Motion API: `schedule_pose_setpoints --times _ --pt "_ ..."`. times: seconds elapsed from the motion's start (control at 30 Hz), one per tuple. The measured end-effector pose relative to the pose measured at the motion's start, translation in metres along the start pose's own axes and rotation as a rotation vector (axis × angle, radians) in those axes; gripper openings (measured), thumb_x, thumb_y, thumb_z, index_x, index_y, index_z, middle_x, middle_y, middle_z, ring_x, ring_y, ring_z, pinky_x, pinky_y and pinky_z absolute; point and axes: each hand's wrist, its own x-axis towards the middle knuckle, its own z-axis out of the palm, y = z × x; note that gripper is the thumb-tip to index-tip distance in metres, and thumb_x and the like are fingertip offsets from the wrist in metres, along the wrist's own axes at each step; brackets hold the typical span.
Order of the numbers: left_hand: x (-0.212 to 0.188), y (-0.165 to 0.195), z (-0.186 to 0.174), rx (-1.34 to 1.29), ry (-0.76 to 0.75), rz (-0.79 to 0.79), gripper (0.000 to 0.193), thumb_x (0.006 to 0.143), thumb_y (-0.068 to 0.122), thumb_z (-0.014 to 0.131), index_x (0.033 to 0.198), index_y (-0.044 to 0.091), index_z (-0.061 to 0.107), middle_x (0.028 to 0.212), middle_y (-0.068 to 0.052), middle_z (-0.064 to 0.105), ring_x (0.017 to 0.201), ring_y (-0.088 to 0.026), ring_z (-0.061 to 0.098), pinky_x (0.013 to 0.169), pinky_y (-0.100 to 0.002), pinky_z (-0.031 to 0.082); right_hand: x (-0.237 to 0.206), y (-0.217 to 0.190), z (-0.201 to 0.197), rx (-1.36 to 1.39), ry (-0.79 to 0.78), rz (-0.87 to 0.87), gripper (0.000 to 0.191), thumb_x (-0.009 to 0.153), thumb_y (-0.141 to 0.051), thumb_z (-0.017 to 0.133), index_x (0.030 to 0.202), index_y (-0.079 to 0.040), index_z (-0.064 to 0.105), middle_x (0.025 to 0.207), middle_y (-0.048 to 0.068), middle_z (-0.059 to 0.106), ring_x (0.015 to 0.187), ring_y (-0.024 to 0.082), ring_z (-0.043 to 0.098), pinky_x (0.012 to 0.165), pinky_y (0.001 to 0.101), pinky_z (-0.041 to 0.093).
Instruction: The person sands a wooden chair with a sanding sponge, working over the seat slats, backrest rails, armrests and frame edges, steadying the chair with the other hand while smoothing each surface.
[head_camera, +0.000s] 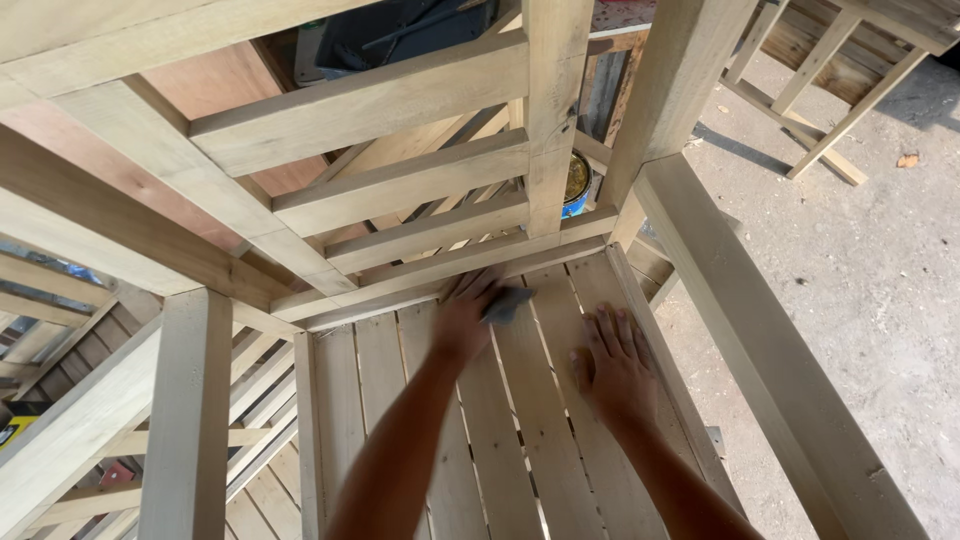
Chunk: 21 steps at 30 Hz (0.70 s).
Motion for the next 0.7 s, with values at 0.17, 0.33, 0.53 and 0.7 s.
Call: schedule_pose_setpoints --times 0.17,0.33,0.53,0.7 --pt "-0.028 -0.011 -0.059 -0.004 0.083 -0.080 0.039 0.080 0.008 0.070 0.116 0.020 0.075 0.130 0.000 0.071 0.124 -0.027 0.064 0.105 -0.040 0.052 0.004 0.001 0.001 -0.010 0.025 -0.003 0.063 0.099 -0.046 0.041 0.154 -0.015 0.039 0.165 0.007 0.030 0.154 0.028 0.024 0.125 0.0429 0.017" --pt "-0.013 0.044 -0.062 -0.152 -0.207 -0.328 0.038 0.088 0.017 0.073 0.126 0.015 0.070 0.101 -0.012 0.076 0.085 -0.029 0.073 0.084 -0.042 0.058 0.002 0.002 0.000 -0.013 0.017 -0.002 0.062 0.099 -0.045 0.042 0.154 -0.016 0.039 0.166 0.006 0.031 0.154 0.027 0.024 0.125 0.0432 0.019" --pt "-0.018 0.078 -0.091 -1.263 -0.119 -0.954 0.034 0.085 0.017 0.080 0.109 -0.004 0.070 0.095 -0.013 0.078 0.081 -0.018 0.075 0.074 -0.033 0.063 0.002 0.001 -0.003 -0.041 0.016 -0.015 0.064 0.098 -0.047 0.042 0.154 -0.016 0.038 0.164 0.007 0.031 0.154 0.028 0.024 0.124 0.0438 0.019" --pt "-0.024 0.079 -0.094 -1.402 -0.109 -0.984 0.038 0.083 0.016 0.080 0.112 -0.003 0.064 0.095 -0.010 0.076 0.083 -0.017 0.075 0.076 -0.033 0.063 0.004 0.001 -0.003 -0.057 0.005 -0.016 0.065 0.099 -0.048 0.040 0.154 -0.015 0.037 0.164 0.008 0.032 0.153 0.028 0.024 0.125 0.0435 0.018"
